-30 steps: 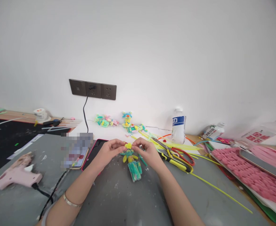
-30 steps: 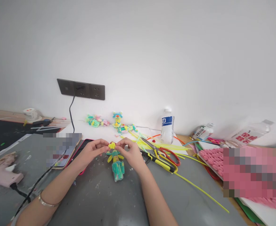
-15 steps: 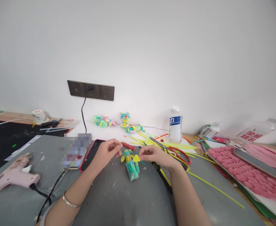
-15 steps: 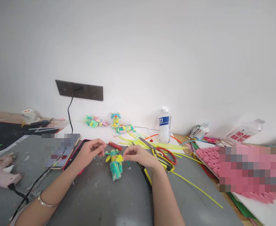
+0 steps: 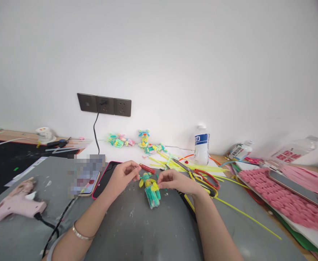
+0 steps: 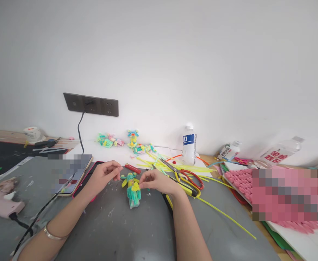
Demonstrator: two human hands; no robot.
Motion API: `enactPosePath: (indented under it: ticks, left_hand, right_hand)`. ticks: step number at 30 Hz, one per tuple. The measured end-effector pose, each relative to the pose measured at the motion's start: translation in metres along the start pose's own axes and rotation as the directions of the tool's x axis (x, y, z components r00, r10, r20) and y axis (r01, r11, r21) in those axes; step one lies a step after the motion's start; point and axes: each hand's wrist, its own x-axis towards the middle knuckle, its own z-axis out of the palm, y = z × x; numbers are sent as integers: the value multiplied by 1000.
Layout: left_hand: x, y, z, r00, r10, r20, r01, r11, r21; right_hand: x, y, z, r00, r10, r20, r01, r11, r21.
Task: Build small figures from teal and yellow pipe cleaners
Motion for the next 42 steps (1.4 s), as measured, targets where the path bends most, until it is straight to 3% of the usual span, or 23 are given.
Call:
enactPosePath:
  ticks: [3,8,13,18,24,28,34,37,42]
  left_hand:
    - [0,-1,0,1000,-4,7,4,1000,5]
    - [3,-8,-2,1000,13,-12,-13,1000,15]
    - [6,-10,-11,978,75,-193,-76,997,1]
    - [6,-6,-14,964,92,-248,-99,995,-12]
    - [4,-1,-11,978,85,-192,-94,995,-36]
    - [4,-3,-12,979,73,-188,-81,996,-30]
    - [3,-11,-9,997,71,-32,-67,993,97]
    - [2,-13,-7,997,76,24,-79,978,191]
    - [0,-13,-6,995,100,6,-99,975,200]
  right_hand:
    - [-2,-3,0,1000,-15,-24,15,1000,1]
    - [3,-10,12,977,-118,-180,120,993,2]
    - [15,-19,47,934,-332,-127,296,925,-239]
    - [17,-21,69,930,-361,-63,277,806,-522]
    - [16,-17,67,924,-373,-83,247,748,-616]
    - [16,-15,56,870,-447,-206,264,777,-571]
    - [15,-3,48,756,-386,-528,106,869,-483]
    - [10,0,63,745,-317,-587,-33,861,-507]
    - [-2,8,92,713,-287,-640,-195,795,-575]
